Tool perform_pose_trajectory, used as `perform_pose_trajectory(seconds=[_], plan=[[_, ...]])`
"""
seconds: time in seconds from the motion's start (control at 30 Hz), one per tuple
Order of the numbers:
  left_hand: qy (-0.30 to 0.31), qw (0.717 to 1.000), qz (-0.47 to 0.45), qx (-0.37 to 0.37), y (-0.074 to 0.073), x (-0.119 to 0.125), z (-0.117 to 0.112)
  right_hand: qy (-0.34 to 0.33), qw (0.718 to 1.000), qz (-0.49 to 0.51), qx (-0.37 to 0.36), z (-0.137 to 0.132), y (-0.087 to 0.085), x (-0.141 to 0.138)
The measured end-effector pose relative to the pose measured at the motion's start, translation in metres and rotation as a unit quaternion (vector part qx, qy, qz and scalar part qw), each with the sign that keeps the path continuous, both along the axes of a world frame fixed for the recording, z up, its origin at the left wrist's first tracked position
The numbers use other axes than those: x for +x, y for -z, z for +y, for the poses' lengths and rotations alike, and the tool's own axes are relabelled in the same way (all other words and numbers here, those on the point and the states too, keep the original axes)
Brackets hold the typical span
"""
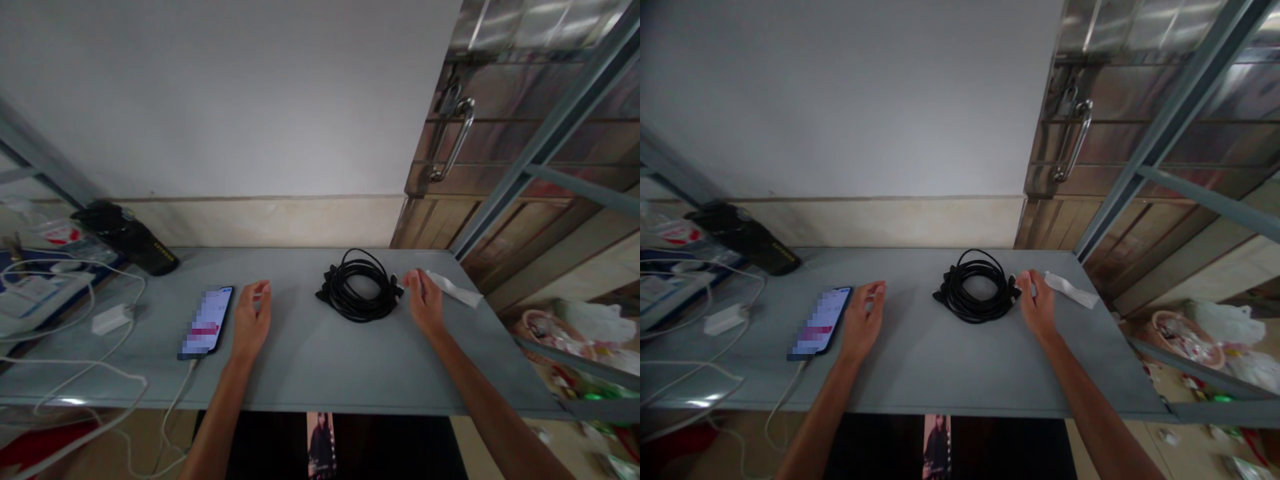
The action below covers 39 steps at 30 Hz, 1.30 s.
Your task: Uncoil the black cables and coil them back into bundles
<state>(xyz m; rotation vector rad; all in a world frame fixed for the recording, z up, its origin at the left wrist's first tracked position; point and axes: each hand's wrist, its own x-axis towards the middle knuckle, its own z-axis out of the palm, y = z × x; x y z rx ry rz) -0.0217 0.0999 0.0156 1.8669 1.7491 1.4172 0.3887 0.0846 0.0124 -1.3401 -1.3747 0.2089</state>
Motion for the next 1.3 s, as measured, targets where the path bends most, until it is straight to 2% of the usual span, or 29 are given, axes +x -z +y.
perform_pose_trajectory(seconds=[0.37, 1.3], plan=[[-0.001, 1.0, -0.003, -0.003, 0.0031, -0.0023, 0.0008, 0.016, 1.0, 0.014, 0.018, -0.0001, -0.0015, 0.0003], [0.01, 1.0, -0.01, -0.001, 0.0037, -0.0028, 0.001, 0.02, 1.0, 0.01, 0.011, 0.0002, -0.0004, 0.001]])
